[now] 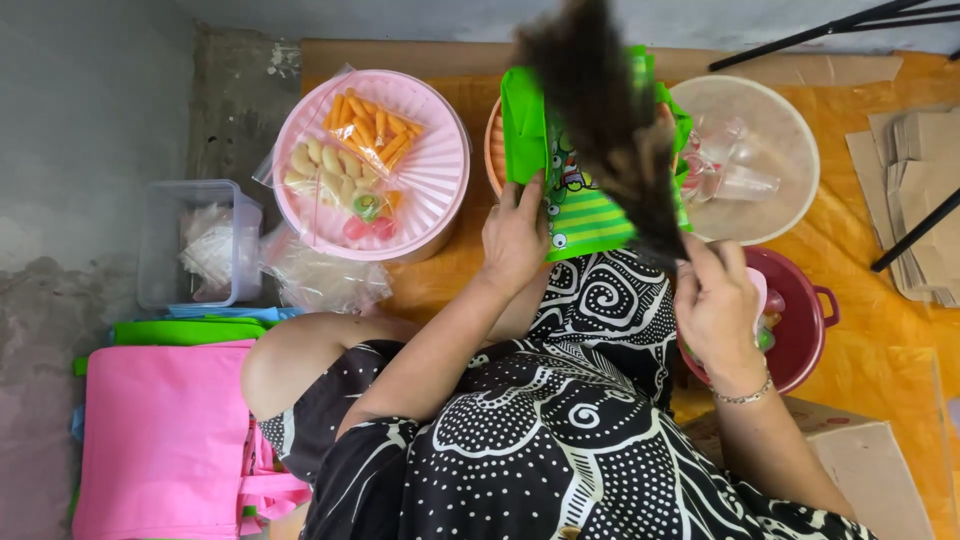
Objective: Cleaning a green reusable bag using a feather duster while sitting on the floor.
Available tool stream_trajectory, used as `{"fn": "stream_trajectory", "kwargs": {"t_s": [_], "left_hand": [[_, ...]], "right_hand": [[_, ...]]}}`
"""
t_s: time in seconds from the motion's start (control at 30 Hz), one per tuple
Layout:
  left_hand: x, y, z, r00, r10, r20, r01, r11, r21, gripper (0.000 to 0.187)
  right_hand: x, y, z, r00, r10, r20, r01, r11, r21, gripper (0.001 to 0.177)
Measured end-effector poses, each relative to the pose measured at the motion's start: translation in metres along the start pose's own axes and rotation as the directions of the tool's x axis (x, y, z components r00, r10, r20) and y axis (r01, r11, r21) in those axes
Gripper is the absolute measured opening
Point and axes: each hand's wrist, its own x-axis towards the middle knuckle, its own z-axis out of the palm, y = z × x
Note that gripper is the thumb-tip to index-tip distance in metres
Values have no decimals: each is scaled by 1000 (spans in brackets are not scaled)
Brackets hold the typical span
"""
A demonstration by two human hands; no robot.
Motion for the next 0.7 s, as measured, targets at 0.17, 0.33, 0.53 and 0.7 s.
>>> {"fn": "stream_trajectory", "kwargs": {"t_s": [0.17,0.33,0.53,0.7], "left_hand": [[-6,-10,14,997,66,-29,-64,994,93,21],[-8,-13,17,993,93,-72,-84,990,116,23],[-7,-12,18,982,129,-137,-108,983,150,23],[-7,-9,12,973,148,-175,-126,984,129,20]], "right_hand": [[3,1,18,975,154,161,-135,983,-123,28],[8,16,16,982,190,22,-186,975,-119,23],[6,-15,2,999,13,-49,-10,998,59,29],[-7,-11,25,999,18,48,-15,998,-58,34]]}}
